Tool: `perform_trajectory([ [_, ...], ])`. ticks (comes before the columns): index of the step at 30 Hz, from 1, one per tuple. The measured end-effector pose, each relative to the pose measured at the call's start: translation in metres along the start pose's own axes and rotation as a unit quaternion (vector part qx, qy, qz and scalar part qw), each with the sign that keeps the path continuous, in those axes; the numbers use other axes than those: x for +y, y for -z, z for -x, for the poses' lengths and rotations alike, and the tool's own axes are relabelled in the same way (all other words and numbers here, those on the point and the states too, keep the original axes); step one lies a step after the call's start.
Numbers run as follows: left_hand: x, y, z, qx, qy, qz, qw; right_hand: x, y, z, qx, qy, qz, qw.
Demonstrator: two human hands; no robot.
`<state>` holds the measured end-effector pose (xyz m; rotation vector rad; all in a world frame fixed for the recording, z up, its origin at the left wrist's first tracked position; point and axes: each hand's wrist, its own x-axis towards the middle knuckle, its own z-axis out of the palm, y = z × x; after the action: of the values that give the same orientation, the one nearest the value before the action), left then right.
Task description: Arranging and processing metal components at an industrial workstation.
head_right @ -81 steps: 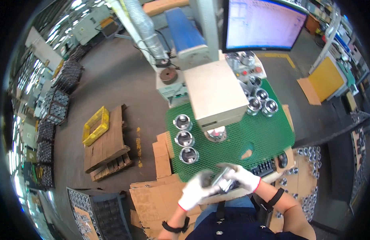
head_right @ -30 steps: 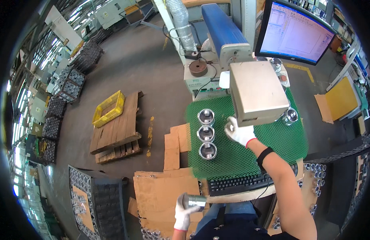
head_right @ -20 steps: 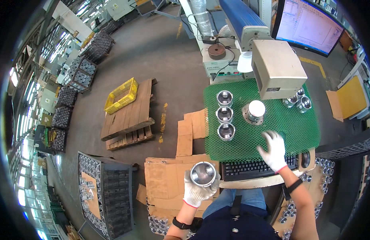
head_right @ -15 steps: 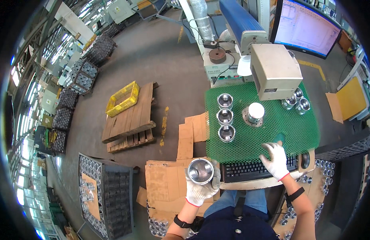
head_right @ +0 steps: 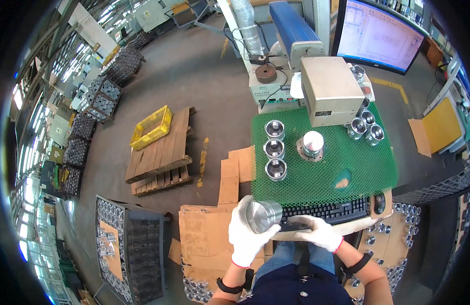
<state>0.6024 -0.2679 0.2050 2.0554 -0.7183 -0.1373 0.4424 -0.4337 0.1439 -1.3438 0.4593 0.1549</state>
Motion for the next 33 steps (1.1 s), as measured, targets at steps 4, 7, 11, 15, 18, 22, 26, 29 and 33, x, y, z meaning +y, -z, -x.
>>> perform_trajectory([
  [4,0.012,0.001,0.004,-0.040,0.039,-0.023,0.998,-0.030,-0.023,-0.005,-0.044,-0.034,-0.189,0.980],
  [7,0.002,-0.011,0.007,-0.061,0.048,-0.041,0.996,-0.025,-0.028,-0.008,-0.052,-0.023,-0.316,0.947],
  [11,-0.079,-0.050,0.033,-0.124,0.171,0.272,0.939,-0.007,-0.035,-0.020,-0.039,-0.027,-0.351,0.935],
  [15,-0.110,-0.062,0.052,-0.329,0.355,0.418,0.769,0.018,-0.013,-0.020,-0.023,-0.125,-0.158,0.979],
  [18,-0.166,-0.078,0.075,-0.268,0.242,0.257,0.896,-0.016,-0.010,-0.039,-0.033,-0.126,0.436,0.890],
  [22,-0.100,-0.039,0.039,-0.275,0.242,0.202,0.908,-0.008,0.018,-0.071,0.089,0.162,0.608,0.772],
  [26,-0.105,-0.048,0.044,-0.264,0.259,0.195,0.908,-0.002,0.039,-0.120,0.161,0.225,0.660,0.698],
  [29,-0.118,-0.065,0.050,-0.271,0.225,0.155,0.923,0.013,0.049,-0.145,0.226,0.179,0.614,0.734],
  [33,-0.131,-0.088,0.063,-0.229,0.268,0.195,0.916,0.025,0.056,-0.145,0.196,0.224,0.668,0.682],
])
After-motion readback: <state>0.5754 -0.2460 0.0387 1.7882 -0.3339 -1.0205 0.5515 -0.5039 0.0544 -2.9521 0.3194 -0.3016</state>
